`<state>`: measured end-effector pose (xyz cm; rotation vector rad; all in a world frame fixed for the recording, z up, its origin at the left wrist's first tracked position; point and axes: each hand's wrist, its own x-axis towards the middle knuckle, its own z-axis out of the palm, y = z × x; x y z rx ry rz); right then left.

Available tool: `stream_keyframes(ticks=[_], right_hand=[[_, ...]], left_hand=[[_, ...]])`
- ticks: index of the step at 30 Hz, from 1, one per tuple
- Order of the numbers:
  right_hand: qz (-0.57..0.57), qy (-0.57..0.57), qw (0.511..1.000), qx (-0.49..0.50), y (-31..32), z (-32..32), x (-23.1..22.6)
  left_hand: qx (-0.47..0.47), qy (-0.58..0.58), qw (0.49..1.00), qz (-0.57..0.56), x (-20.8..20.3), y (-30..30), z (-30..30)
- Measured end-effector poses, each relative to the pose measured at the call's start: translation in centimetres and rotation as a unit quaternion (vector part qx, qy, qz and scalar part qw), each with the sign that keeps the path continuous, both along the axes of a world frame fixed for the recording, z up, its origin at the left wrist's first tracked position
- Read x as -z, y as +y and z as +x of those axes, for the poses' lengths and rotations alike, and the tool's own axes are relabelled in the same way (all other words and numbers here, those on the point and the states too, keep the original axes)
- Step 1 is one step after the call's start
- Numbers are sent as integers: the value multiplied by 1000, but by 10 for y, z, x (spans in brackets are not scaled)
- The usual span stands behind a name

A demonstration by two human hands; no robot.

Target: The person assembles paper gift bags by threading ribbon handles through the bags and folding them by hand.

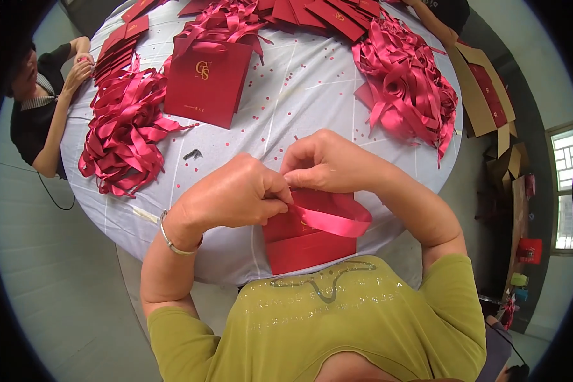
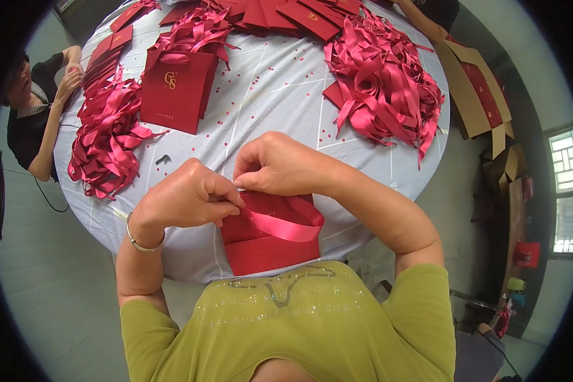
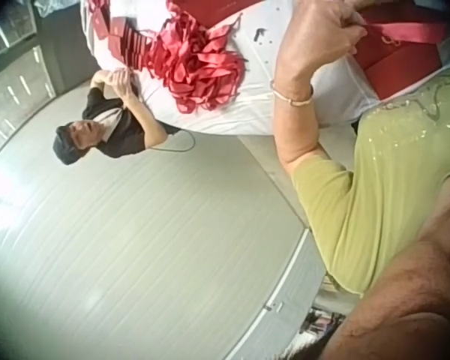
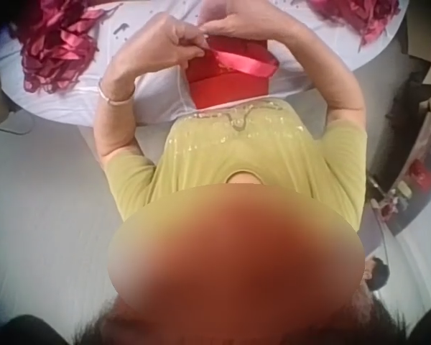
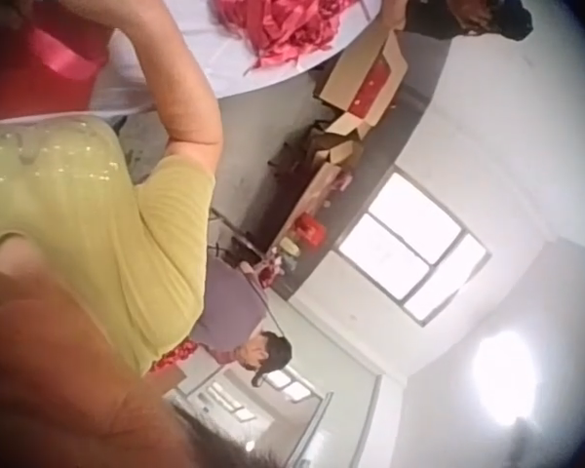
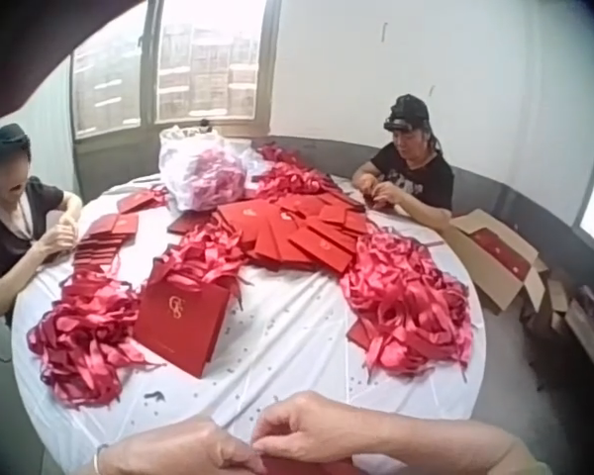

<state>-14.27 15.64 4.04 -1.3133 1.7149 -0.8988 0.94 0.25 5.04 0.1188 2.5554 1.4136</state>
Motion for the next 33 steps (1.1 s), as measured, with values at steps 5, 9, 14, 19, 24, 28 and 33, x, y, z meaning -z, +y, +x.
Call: stream_keyframes(ticks=[5, 9, 14, 19, 24, 28, 33], right_hand=[[91, -105, 982, -124, -13, -11, 5], [177, -223, 949, -133, -24, -12, 6], [193, -249, 948, -50, -23, -6, 11], [149, -234, 961, 17, -19, -2, 19], [24, -156, 978, 138, -22, -24, 25], [3, -59, 985, 161, -20, -31, 35], [9, 24, 991, 129, -23, -22, 31]], left_hand=[[0, 52, 999, -16, 0, 5, 3], [6, 82, 996, -36, -4, 7, 4], [-28, 12, 1000, -7, -4, 10, 2], [-29, 36, 998, -44, -2, 10, -2], [-1, 56, 997, -50, 1, 10, -2], [-12, 8, 999, -29, -2, 10, -4], [-24, -33, 997, -64, 3, 8, -4]])
